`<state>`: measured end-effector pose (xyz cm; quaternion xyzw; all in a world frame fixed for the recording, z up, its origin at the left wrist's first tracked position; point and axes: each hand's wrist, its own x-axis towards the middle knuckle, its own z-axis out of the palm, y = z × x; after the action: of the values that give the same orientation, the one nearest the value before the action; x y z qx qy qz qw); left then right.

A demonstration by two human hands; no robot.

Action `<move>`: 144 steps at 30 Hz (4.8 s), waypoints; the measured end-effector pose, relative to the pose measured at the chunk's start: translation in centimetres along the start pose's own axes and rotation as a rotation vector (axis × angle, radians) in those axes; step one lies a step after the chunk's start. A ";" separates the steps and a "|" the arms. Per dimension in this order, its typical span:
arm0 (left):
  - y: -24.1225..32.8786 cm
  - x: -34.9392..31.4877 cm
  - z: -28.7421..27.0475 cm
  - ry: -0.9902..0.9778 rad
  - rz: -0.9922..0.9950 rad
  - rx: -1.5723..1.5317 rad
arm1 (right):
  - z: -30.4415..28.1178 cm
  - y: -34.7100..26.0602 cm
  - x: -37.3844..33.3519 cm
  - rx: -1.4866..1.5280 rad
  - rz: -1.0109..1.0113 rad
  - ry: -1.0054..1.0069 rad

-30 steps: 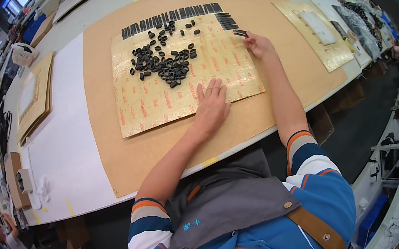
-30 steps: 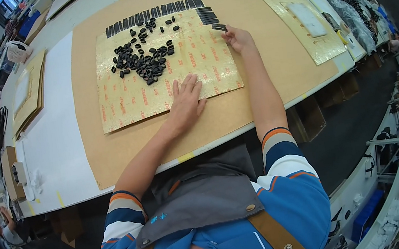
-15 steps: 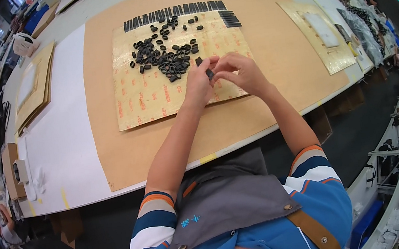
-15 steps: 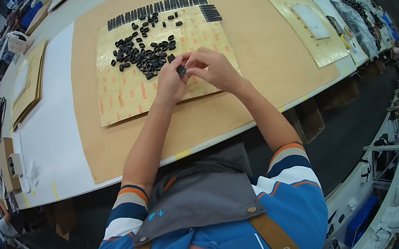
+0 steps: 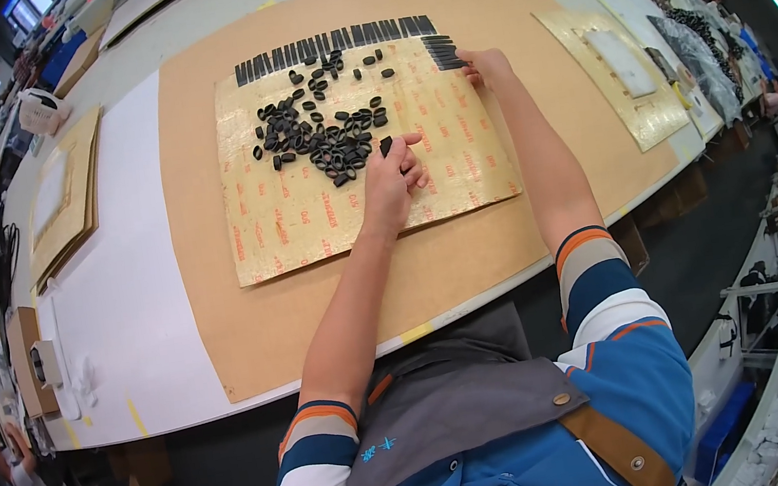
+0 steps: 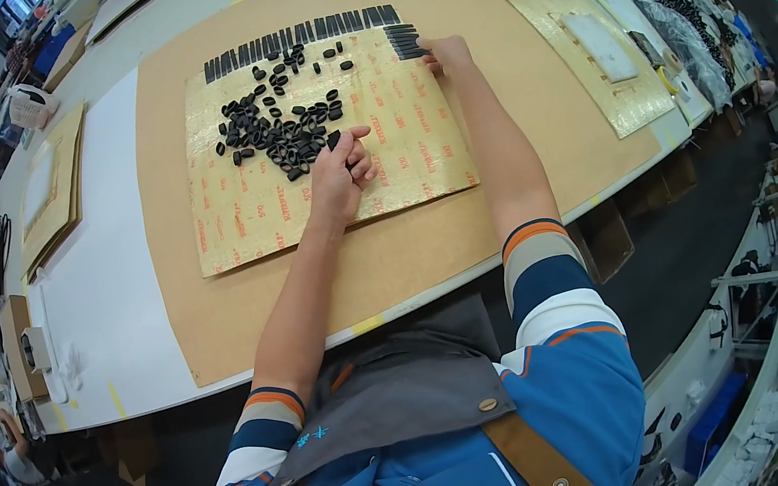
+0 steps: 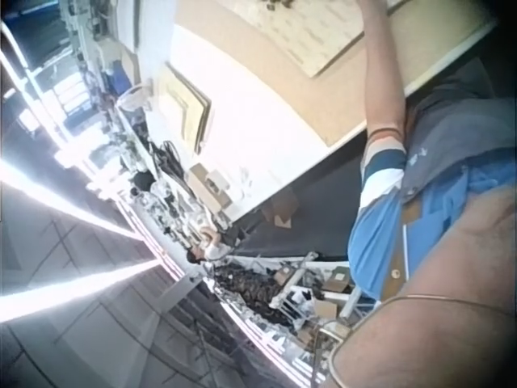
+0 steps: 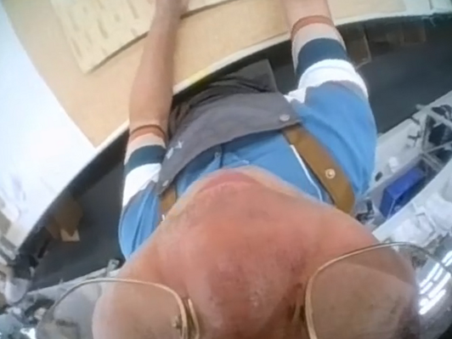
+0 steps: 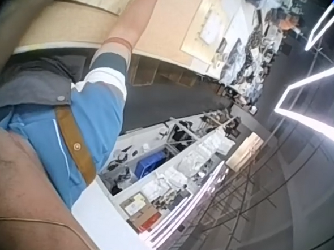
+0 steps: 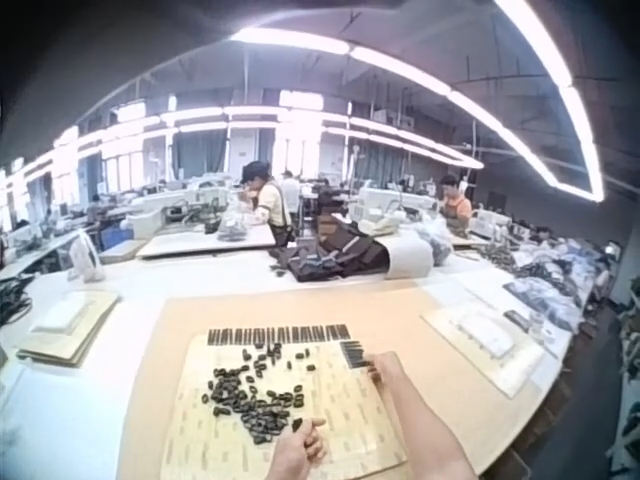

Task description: The recorder is manually assembling small black rubber or leather components by fitting them together or onto a template.

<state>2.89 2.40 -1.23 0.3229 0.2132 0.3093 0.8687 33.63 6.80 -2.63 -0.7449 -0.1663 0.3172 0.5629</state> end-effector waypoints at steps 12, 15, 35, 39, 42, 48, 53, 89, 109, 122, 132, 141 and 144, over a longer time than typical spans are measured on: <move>-0.6 0.5 0.2 0.096 -0.009 -0.132 | -1.1 2.7 1.0 0.668 0.060 -0.085; -0.8 0.7 0.9 0.108 -0.032 -0.130 | -2.3 3.3 0.6 0.799 0.010 -0.115; 1.4 -0.2 -0.1 0.134 0.079 -0.045 | 1.5 -2.5 -11.4 -0.191 -0.511 -0.091; 0.5 0.2 0.9 0.077 0.012 -0.049 | -2.0 -0.7 -1.2 -0.138 -0.234 0.059; 1.2 -0.3 0.1 -0.002 -0.003 -0.045 | -0.8 -0.7 0.6 0.065 -0.060 -0.015; 1.0 -0.1 -0.3 0.012 -0.022 -0.027 | 0.7 -0.6 2.1 0.040 -0.038 -0.055; 0.4 0.0 0.3 0.054 -0.021 -0.015 | -0.7 0.6 2.6 0.267 0.018 -0.017; 0.5 1.3 1.1 0.073 0.023 0.012 | -3.1 2.7 17.1 -0.008 0.039 -0.224; 0.9 1.0 1.7 0.088 -0.098 -0.046 | -6.6 5.8 13.2 0.441 -0.028 -0.151; 1.3 0.3 0.7 0.140 0.054 0.057 | 2.9 -0.9 -21.7 -0.287 -1.026 -0.631; 2.6 -14.9 -2.3 -0.015 -0.171 0.140 | -2.8 2.1 -1.7 -0.722 -0.578 -0.114; 1.2 -18.9 -3.9 0.075 -0.133 0.136 | -5.9 1.7 -8.9 -0.459 -0.239 -0.331; 1.8 -20.1 -3.7 0.148 -0.127 0.157 | -5.3 2.0 -13.5 -0.239 -0.068 -0.412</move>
<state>-14.36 -8.48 0.86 0.3519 0.3204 0.2593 0.8404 26.87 -5.93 0.21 -0.7196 -0.3391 0.4215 0.4353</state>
